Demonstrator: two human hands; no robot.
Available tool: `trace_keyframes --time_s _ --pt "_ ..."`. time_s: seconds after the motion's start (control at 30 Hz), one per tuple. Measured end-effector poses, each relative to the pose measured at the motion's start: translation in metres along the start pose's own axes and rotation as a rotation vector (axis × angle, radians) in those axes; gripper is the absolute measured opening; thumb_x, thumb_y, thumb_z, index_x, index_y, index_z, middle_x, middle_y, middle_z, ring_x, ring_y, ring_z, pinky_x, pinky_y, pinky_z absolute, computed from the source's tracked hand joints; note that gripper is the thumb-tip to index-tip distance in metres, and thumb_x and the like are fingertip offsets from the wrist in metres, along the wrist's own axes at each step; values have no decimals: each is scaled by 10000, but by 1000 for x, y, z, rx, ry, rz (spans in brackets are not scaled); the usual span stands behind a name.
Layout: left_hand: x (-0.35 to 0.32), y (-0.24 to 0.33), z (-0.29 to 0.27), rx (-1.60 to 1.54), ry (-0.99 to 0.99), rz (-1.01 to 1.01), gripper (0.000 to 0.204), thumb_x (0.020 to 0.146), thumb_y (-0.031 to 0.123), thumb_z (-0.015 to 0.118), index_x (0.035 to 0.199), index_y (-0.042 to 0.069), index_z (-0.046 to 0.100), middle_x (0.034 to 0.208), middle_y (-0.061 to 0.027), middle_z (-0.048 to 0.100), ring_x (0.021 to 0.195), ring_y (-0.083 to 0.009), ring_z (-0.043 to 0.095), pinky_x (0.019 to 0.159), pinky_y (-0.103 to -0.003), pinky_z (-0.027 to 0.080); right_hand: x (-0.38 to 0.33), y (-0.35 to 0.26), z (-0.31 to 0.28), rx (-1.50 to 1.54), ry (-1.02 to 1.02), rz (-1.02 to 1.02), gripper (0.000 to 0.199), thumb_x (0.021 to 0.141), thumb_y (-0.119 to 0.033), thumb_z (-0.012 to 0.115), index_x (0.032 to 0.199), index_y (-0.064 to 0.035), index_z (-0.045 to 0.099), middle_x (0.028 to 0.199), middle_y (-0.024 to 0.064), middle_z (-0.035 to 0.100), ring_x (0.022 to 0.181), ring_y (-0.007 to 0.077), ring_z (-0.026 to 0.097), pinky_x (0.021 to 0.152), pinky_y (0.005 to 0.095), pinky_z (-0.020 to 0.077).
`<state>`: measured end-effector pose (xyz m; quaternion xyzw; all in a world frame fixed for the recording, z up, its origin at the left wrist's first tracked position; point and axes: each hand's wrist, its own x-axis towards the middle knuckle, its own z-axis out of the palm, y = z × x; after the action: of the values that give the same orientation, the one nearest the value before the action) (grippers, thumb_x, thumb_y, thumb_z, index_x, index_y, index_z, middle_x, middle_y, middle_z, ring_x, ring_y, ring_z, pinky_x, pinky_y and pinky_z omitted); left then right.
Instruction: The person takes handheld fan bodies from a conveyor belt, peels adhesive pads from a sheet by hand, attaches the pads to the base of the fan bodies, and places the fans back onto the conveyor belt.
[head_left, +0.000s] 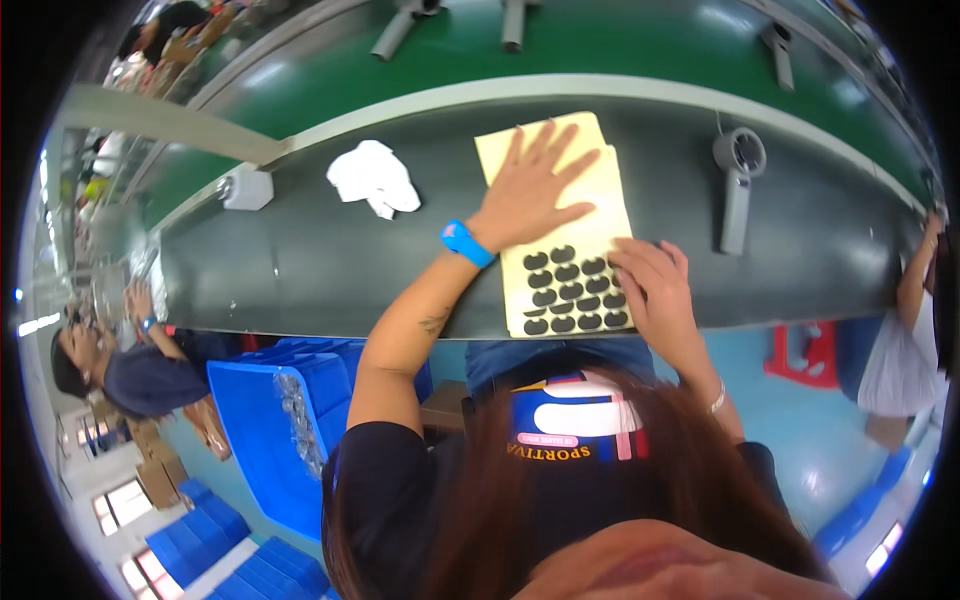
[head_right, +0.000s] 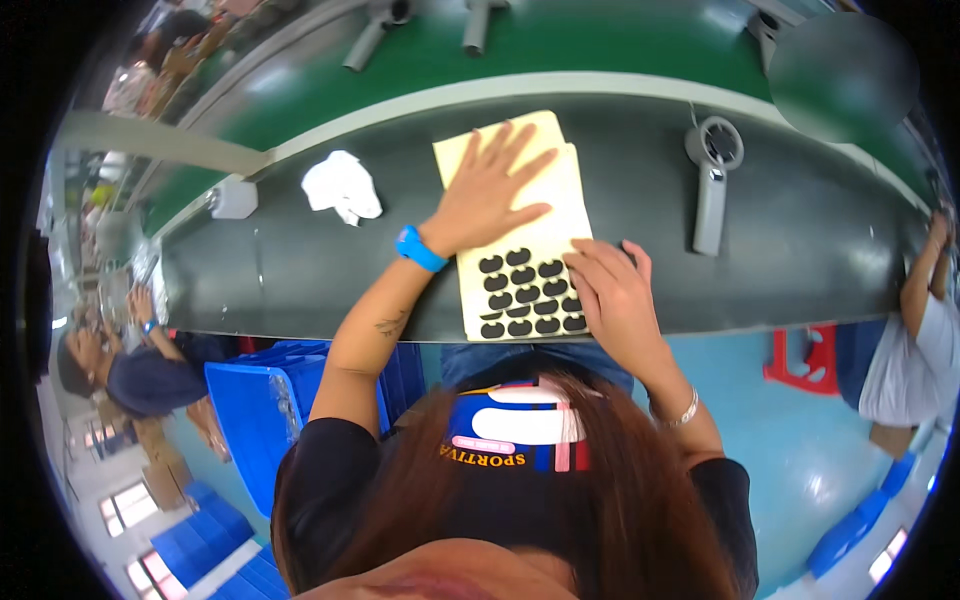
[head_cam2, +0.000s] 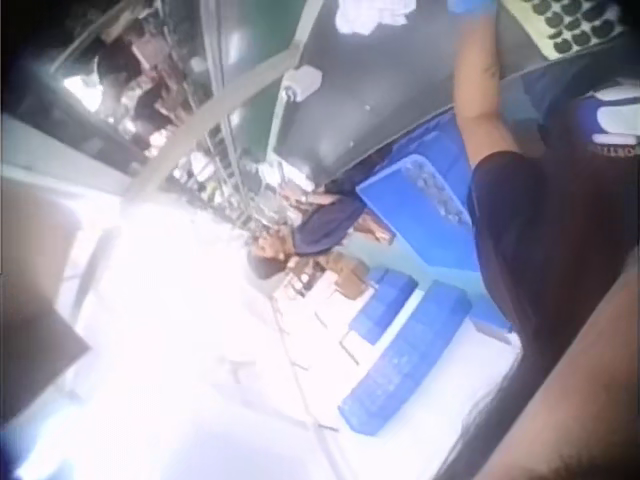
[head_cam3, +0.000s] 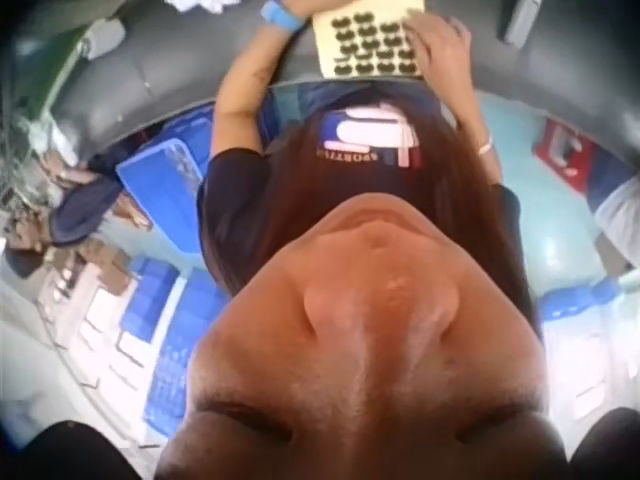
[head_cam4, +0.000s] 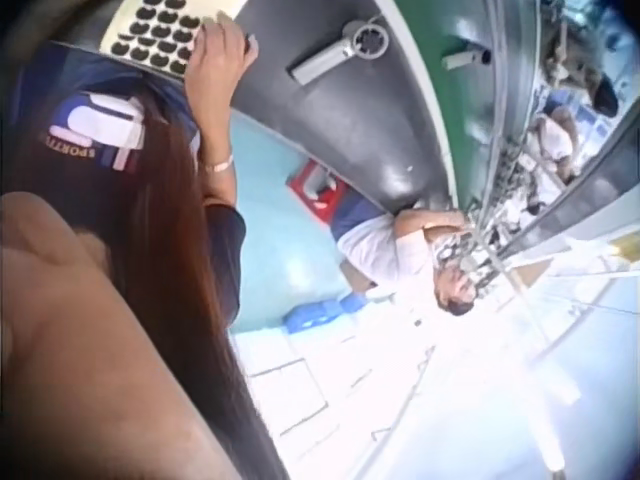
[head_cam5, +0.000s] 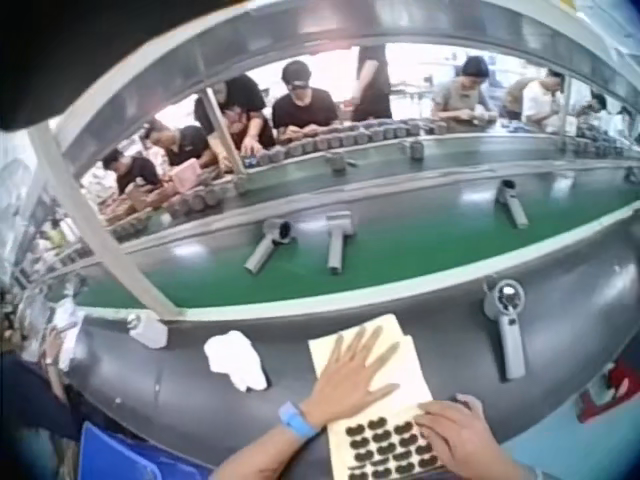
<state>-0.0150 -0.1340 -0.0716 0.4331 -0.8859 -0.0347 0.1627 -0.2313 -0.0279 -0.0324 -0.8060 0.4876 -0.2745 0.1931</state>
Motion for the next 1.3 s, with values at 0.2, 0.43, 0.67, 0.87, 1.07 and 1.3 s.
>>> trace_keyframes --time_s 0.2,0.43,0.67,0.87,1.07,1.3 --pt "-1 3 8 17 33 2 624 877 574 479 1408 251 415 1481 -139 321 1380 -366 247 1120 -558 132 5 4 7 138 72 113 163 838 -52 621 997 -36 649 972 110 637 802 261 625 712 320 482" --pt "0 3 6 -9 60 16 621 874 566 489 1406 253 417 1481 -141 319 1378 -375 248 1118 -564 140 24 -17 42 73 66 104 104 826 -61 643 918 -28 607 887 105 577 726 261 618 653 343 491" --pt "-6 0 11 -40 67 2 657 869 584 476 1414 224 403 1491 -160 299 1383 -380 239 1117 -574 133 29 -28 48 144 41 188 130 815 -39 638 921 -38 562 858 123 545 758 301 596 664 367 479" --pt "-8 2 9 -75 121 10 647 867 567 499 1410 228 408 1489 -161 299 1375 -394 252 1110 -581 154 28 -25 47 85 -9 79 108 828 -25 614 903 -19 537 862 131 535 765 304 582 688 371 466" --pt "-9 2 11 -99 143 9 650 861 555 519 1406 220 404 1489 -171 295 1373 -387 259 1108 -573 171 23 -23 47 208 -7 118 76 859 -20 584 890 -6 516 813 138 519 700 245 528 659 324 432" --pt "-14 1 9 -96 161 -3 639 872 561 502 1405 223 403 1493 -169 282 1380 -383 246 1117 -566 151 2 20 -20 291 540 186 245 882 -70 619 1103 -10 533 950 84 584 862 169 563 797 284 460"
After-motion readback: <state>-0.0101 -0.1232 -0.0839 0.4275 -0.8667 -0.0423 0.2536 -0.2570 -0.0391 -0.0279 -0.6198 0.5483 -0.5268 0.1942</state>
